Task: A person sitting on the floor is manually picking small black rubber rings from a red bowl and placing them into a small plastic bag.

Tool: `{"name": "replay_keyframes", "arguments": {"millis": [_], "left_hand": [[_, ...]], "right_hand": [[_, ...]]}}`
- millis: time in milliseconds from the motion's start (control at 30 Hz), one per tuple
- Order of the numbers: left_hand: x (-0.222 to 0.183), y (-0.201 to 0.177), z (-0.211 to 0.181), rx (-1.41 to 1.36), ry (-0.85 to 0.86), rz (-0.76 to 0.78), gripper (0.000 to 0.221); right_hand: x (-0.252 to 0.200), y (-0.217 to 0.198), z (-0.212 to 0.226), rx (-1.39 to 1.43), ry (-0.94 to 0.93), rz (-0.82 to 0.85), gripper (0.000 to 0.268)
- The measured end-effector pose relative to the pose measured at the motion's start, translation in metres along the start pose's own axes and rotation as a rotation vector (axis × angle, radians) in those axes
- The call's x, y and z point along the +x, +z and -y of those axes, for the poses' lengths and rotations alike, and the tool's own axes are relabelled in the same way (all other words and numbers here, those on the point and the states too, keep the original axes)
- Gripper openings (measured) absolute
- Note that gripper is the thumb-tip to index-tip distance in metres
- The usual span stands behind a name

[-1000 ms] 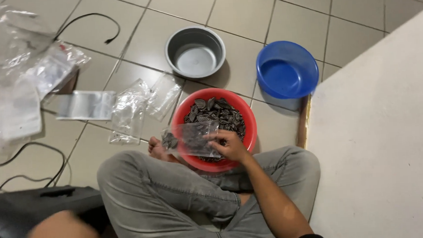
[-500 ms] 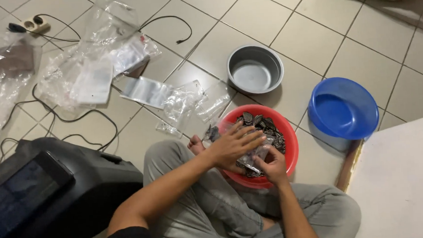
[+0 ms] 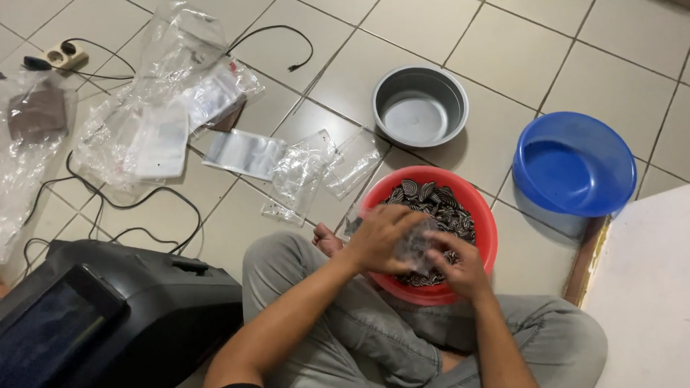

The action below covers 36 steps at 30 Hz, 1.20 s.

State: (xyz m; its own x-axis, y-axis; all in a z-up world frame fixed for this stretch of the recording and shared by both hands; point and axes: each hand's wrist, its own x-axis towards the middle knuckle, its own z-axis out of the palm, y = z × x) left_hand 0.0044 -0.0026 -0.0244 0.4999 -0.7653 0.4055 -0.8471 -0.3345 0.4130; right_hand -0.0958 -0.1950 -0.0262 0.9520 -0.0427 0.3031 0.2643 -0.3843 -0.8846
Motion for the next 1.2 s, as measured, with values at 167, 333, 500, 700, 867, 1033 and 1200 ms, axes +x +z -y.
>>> {"name": "replay_keyframes", "arguments": {"millis": [167,333,500,700,867,1033,1200], "left_hand": [[0.001,-0.013,0.011,-0.075,-0.137,-0.092,0.089],[-0.002,0.001,0.024,-0.081,-0.224,-0.128,0.095],[0.0,-0.007,0.015,-0.107,-0.215,-0.125,0.099],[0.001,-0.005,0.018,-0.114,-0.212,-0.103,0.098],[0.003,-0.01,0.012,-0.133,-0.232,-0.08,0.096],[0.003,-0.011,0.014,-0.138,-0.242,-0.047,0.098],[0.003,-0.011,0.015,-0.104,-0.257,0.002,0.099]], "right_hand": [[0.006,-0.026,-0.001,0.042,0.241,-0.047,0.04],[0.007,-0.023,0.005,-0.634,0.601,0.44,0.025],[0.001,0.005,-0.027,-0.995,0.758,0.592,0.036],[-0.005,0.02,-0.051,-1.041,0.732,0.607,0.028],[0.003,0.016,-0.031,-1.007,0.76,0.627,0.029],[0.008,0.003,-0.011,-0.923,0.751,0.568,0.021],[0.008,-0.016,0.005,-0.517,0.615,0.344,0.018]]}}
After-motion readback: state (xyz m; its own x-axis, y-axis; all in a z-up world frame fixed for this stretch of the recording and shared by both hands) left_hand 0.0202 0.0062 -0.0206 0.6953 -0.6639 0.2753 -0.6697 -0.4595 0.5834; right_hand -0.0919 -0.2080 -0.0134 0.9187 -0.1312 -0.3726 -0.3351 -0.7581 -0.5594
